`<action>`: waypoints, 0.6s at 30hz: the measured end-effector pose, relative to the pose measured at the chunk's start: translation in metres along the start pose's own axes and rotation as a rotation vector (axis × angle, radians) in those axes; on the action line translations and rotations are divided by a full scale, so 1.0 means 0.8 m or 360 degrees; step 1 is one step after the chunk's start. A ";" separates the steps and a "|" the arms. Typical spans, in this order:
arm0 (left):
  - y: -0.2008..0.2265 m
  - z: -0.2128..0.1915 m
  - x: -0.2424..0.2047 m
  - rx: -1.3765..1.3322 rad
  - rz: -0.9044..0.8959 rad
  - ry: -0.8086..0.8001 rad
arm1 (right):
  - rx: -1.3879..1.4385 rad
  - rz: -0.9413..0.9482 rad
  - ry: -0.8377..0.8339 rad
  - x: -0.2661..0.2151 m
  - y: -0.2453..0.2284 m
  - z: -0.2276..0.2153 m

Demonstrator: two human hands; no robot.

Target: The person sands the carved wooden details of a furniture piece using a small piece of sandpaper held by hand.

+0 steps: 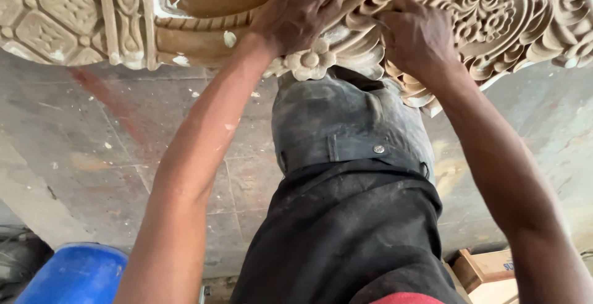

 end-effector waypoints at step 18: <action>-0.003 0.004 0.000 0.0083 0.0020 0.0045 | -0.0270 -0.0131 0.0167 0.004 0.067 -0.029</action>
Point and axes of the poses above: each hand's wrist, its own x-axis towards the middle knuckle, its own z-axis out of the palm, y = z × x, the point moved 4 cm from there along x, towards the middle knuckle, and after that the axes turned 1 degree about z, right-handed, at the moved point
